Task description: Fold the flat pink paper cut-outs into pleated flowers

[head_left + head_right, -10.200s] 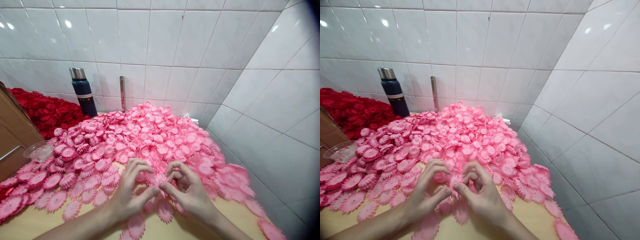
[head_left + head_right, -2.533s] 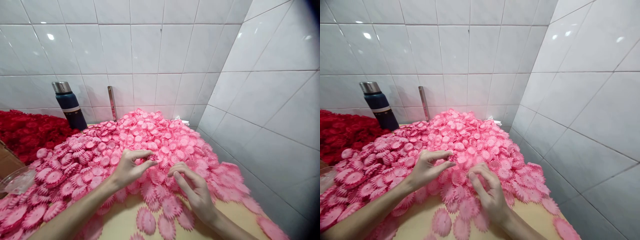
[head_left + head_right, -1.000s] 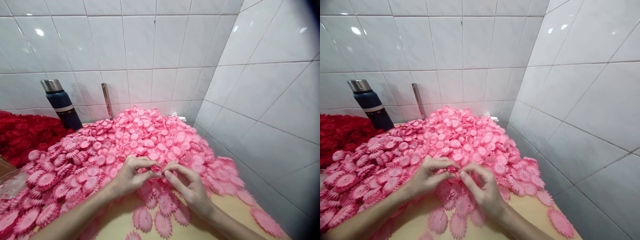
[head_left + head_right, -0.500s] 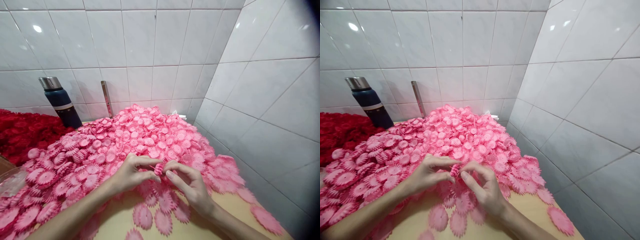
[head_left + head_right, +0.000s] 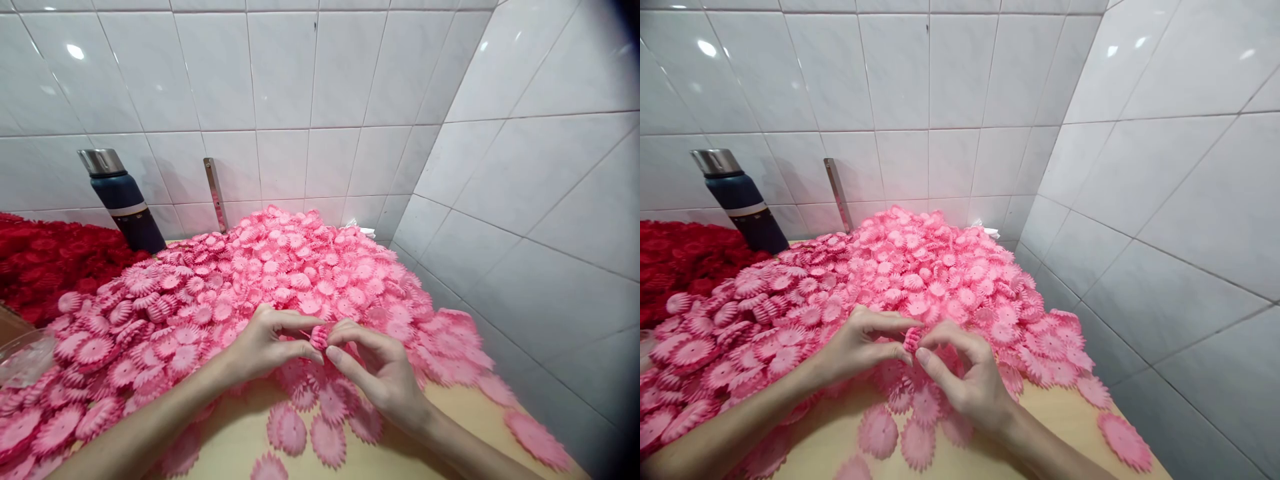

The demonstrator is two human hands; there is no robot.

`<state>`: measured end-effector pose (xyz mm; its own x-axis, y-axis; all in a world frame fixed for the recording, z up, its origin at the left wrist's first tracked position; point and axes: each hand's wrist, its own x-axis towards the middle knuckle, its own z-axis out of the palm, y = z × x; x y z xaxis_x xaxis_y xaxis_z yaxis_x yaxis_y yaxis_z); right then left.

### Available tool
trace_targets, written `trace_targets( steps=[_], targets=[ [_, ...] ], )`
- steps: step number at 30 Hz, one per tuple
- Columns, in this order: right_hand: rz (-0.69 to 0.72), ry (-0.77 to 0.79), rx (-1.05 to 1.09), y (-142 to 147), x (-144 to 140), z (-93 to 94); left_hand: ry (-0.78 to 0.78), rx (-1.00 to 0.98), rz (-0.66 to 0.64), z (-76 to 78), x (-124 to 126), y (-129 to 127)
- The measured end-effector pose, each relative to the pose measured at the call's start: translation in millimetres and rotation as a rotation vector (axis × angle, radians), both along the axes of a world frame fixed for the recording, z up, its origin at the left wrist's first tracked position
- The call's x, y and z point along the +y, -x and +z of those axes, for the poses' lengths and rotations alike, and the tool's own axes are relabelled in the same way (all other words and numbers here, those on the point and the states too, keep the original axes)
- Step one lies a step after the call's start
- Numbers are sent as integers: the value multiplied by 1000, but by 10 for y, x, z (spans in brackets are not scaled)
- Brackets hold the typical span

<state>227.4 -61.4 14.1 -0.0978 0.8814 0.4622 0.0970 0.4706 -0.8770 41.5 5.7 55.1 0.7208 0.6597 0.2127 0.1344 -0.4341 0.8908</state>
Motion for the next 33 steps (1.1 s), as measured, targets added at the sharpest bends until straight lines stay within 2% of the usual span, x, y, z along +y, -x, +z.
trace_targets(
  steps=[16,19,23,26,29,33],
  targets=[
    [-18,19,-46,10,13,15,11,21,-20,6,-16,-15],
    [-26,37,-58,15,12,25,70,6,-28,20,-26,-21],
    [-36,92,-44,14,-4,49,236,-61,-30,8,-45,-46],
    [-37,164,-2,0,-10,63,323,-110,29,-39,-55,-74],
    [-64,234,49,-25,4,67,350,-170,140,-96,-51,-92],
    [-56,261,65,-51,35,57,397,-222,222,-140,-40,-95]
  ],
)
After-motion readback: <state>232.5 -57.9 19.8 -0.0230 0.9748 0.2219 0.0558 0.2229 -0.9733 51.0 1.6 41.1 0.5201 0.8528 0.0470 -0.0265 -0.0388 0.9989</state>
